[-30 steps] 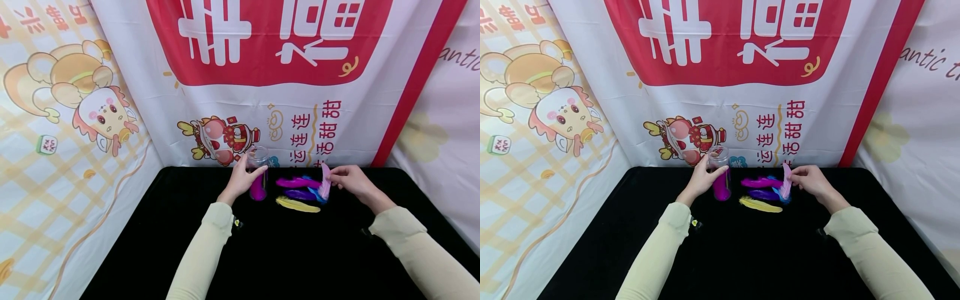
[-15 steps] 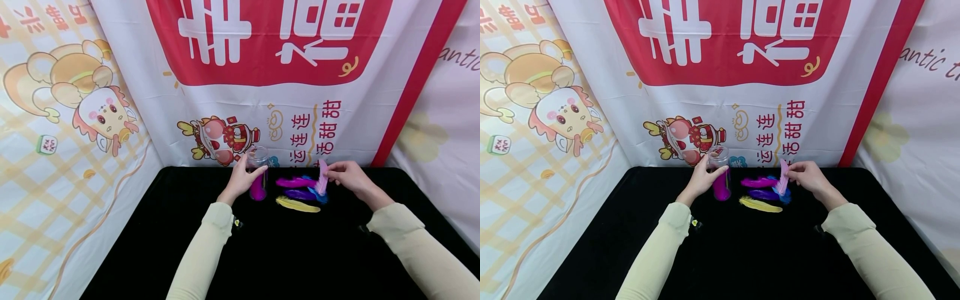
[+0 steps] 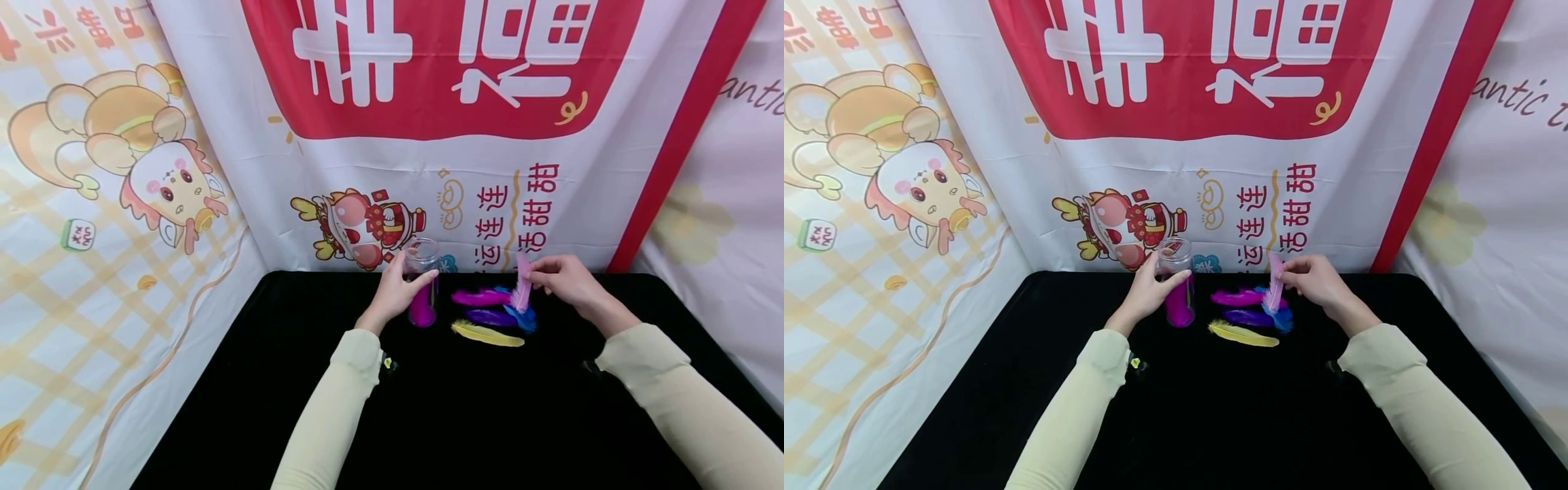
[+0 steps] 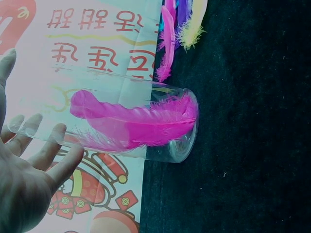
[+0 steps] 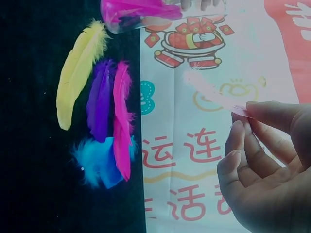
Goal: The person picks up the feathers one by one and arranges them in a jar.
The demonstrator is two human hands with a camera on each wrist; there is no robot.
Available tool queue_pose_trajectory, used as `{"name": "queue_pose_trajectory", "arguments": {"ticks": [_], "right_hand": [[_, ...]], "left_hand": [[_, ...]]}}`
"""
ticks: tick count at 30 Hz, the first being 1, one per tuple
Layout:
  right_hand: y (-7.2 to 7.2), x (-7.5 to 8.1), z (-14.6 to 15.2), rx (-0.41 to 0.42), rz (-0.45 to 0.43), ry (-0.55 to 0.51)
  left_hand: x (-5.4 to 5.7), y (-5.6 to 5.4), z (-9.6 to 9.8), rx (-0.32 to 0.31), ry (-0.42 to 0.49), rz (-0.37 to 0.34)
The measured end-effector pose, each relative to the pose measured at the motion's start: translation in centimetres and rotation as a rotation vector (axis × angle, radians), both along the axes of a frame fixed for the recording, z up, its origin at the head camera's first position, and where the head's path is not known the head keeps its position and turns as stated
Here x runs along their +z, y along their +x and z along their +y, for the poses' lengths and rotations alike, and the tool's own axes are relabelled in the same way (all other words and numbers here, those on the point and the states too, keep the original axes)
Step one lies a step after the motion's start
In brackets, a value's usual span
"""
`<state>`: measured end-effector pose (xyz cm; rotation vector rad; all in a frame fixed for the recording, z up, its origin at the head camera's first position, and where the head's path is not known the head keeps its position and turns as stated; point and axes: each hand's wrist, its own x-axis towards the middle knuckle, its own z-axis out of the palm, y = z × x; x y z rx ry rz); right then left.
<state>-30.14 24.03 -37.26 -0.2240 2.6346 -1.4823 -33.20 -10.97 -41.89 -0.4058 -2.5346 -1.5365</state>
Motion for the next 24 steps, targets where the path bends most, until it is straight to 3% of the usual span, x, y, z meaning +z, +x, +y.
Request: {"name": "queue_pose_trajectory", "arguments": {"ticks": [24], "right_hand": [[-0.2,0.8,-1.4,0.014,0.045,-0.033]], "left_hand": [[-0.1,0.0,0.0,0.003,-0.004,-0.014]]}}
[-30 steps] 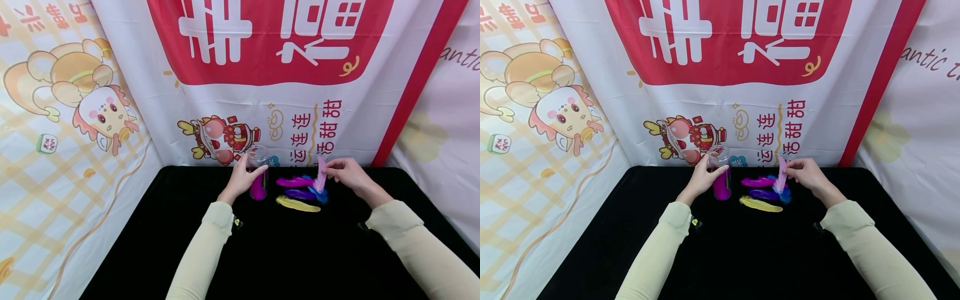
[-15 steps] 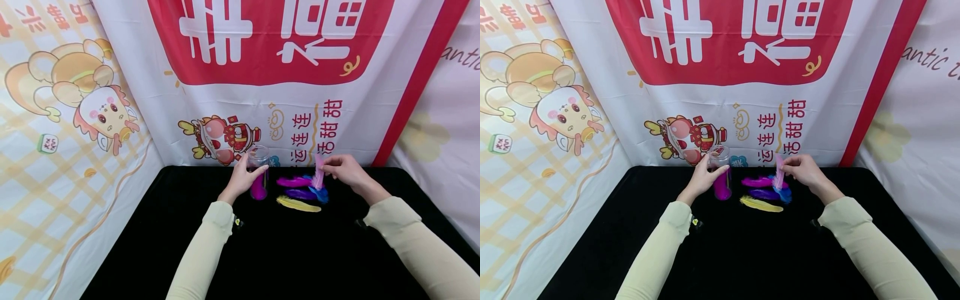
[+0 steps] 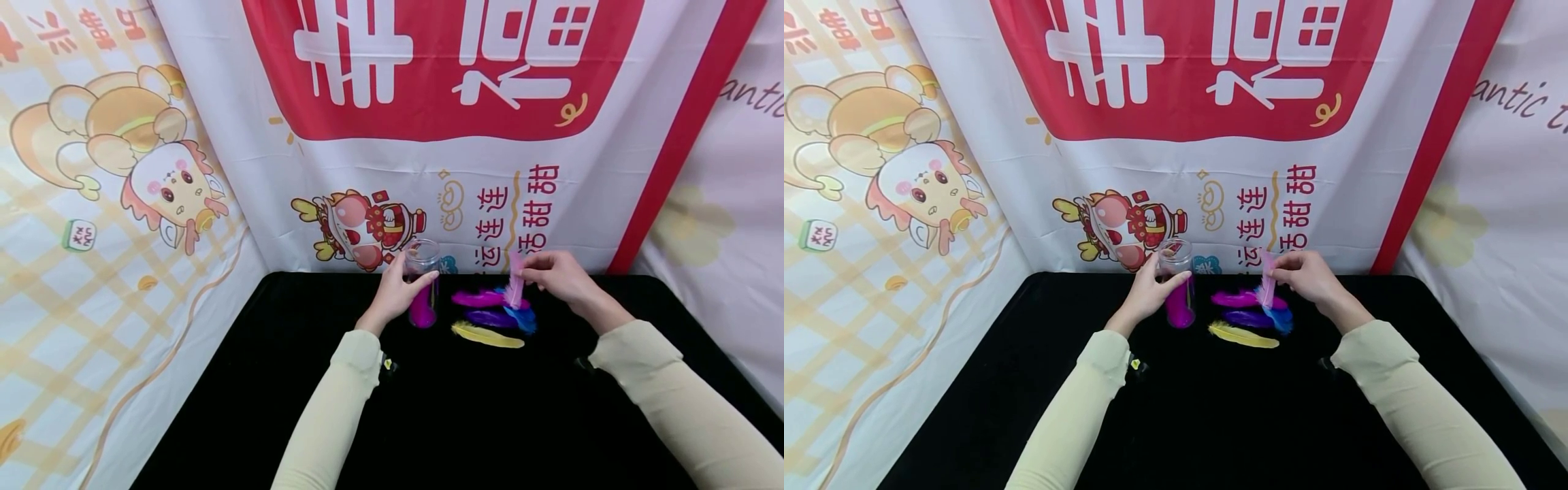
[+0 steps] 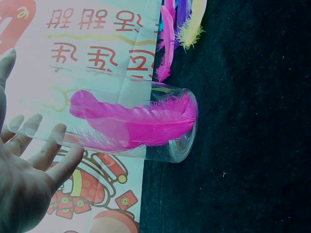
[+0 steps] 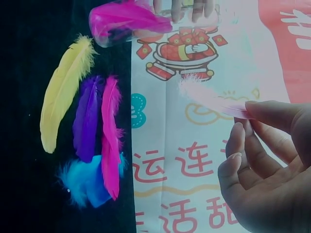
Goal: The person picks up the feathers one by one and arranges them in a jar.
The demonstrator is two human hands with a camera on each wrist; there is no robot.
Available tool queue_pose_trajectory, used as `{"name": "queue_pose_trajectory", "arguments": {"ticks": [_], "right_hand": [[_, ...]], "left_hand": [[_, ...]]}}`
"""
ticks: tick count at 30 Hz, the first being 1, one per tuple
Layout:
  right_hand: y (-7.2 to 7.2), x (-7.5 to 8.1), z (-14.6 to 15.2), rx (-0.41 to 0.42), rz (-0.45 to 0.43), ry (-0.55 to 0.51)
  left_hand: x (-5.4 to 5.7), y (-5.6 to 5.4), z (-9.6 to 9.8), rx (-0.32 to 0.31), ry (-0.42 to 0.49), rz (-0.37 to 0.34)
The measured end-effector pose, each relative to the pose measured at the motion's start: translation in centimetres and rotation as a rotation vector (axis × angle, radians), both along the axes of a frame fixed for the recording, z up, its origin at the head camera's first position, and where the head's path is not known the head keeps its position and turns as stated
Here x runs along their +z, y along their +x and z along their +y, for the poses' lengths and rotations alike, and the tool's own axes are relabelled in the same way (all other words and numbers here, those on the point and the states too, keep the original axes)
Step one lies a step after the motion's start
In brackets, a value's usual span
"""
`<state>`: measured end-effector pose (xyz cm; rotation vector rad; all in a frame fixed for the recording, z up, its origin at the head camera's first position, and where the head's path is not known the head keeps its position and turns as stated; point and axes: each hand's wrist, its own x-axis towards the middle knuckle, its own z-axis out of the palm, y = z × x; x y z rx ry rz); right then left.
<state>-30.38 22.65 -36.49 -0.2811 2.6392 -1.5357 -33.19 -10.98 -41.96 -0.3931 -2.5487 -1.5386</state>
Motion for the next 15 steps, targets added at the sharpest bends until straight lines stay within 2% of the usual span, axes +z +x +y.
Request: {"name": "queue_pose_trajectory", "arguments": {"ticks": [15], "right_hand": [[-0.61,0.39,-0.95,0.010,-0.008,0.017]], "left_hand": [[-0.12,0.02,0.01,0.006,0.000,0.007]]}}
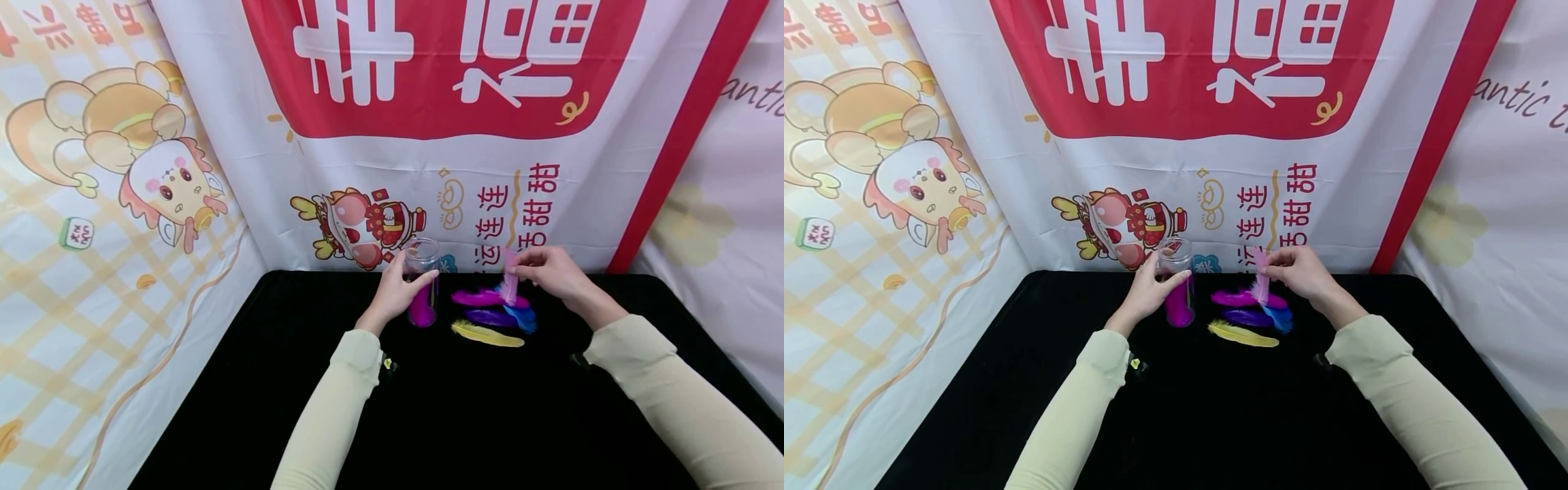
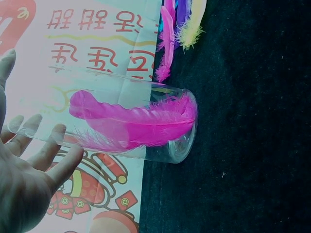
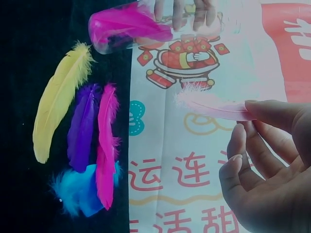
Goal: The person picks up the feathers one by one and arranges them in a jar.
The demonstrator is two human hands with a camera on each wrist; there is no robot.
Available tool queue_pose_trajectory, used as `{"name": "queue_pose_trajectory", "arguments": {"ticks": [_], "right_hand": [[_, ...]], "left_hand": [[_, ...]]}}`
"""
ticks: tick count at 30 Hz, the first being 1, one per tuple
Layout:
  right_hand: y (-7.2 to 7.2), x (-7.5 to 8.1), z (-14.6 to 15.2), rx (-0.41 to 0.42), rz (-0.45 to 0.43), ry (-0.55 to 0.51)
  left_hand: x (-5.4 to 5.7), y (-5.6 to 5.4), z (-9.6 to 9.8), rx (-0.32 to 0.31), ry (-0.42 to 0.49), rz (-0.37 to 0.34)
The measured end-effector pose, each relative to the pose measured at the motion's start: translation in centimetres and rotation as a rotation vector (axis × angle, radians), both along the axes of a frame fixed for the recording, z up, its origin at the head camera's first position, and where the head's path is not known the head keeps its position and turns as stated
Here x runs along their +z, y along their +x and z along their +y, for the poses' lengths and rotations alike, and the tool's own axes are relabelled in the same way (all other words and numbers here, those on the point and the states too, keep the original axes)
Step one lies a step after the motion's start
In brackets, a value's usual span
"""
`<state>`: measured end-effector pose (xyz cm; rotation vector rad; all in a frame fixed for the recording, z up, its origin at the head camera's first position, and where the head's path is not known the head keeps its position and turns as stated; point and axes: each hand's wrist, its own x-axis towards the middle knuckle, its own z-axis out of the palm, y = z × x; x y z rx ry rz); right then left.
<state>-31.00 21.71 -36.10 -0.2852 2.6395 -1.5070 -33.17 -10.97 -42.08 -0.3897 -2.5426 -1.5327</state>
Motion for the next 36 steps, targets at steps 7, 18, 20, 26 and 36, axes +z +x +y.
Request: {"name": "queue_pose_trajectory", "arguments": {"ticks": [7,18,20,26,36], "right_hand": [[0.0,0.5,-0.6,0.016,0.034,0.010],[-0.2,1.6,-1.5,0.026,0.028,-0.044],[-0.2,1.8,-1.7,0.027,0.036,-0.056],[-0.2,2.3,-2.5,0.027,0.053,-0.079],[0.0,3.4,-3.4,0.024,0.097,-0.044]], "left_hand": [[0.0,0.0,0.0,0.002,0.002,-0.005],[0.0,0.0,0.0,-0.005,0.011,-0.002],[0.0,0.0,0.0,-0.007,0.013,0.002],[0.0,0.0,-0.1,-0.010,0.015,-0.002],[-0.1,0.0,0.0,-0.008,0.013,0.014]]}}
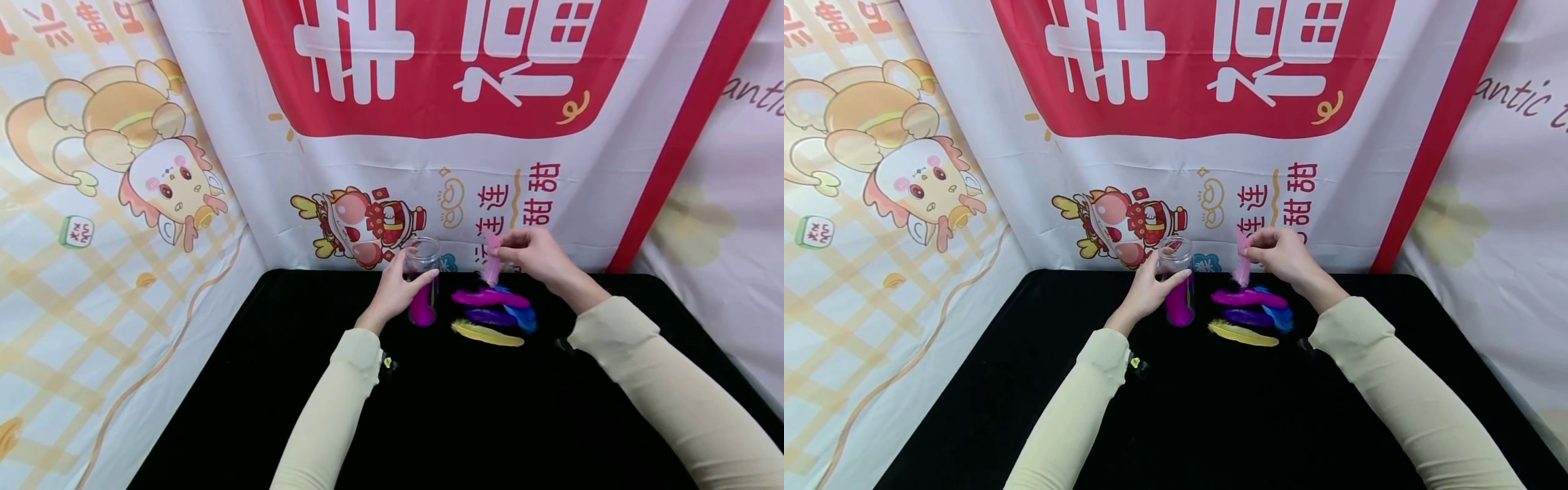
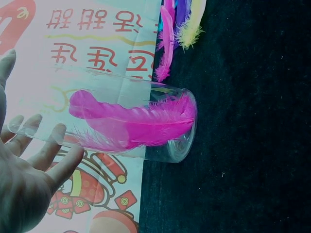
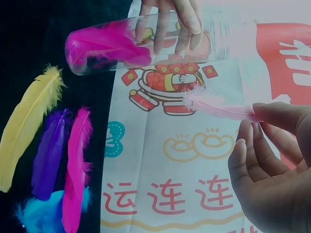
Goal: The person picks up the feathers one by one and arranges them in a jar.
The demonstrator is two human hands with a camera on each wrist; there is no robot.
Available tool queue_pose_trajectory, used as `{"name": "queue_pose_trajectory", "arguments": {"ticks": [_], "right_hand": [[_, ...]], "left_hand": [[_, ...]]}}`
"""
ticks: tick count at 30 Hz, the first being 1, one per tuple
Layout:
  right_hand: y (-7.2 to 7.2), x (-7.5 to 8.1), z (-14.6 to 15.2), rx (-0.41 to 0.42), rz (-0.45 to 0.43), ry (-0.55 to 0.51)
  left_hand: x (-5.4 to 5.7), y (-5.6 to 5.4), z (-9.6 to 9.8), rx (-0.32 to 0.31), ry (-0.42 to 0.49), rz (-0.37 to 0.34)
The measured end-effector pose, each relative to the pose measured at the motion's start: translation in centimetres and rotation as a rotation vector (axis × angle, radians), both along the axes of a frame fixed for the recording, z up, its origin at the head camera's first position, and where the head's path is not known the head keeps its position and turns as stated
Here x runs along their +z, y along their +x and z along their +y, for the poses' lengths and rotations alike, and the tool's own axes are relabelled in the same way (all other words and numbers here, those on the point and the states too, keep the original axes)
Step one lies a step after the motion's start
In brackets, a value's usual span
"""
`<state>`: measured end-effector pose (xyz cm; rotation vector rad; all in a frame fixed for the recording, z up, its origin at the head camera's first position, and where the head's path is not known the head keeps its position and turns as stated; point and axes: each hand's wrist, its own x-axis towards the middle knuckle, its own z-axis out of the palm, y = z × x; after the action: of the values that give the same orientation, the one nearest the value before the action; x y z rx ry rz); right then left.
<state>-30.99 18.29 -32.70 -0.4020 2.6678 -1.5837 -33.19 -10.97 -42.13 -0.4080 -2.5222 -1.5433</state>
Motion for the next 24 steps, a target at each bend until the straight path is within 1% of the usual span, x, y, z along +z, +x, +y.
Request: {"name": "queue_pose_trajectory", "arguments": {"ticks": [5,17,22,24], "right_hand": [[-0.1,0.3,-0.3,0.009,0.010,0.018],[-0.2,1.2,-0.9,0.019,-0.014,-0.008],[-0.4,1.4,-1.2,0.018,-0.001,-0.010],[-0.4,1.5,-1.3,0.017,0.005,-0.014]], "left_hand": [[0.1,0.1,0.0,-0.008,0.010,-0.005],[0.2,0.1,-0.1,-0.004,0.004,-0.012],[0.1,0.1,-0.1,-0.004,0.005,-0.013],[0.1,0.1,-0.1,0.000,-0.002,-0.001]]}}
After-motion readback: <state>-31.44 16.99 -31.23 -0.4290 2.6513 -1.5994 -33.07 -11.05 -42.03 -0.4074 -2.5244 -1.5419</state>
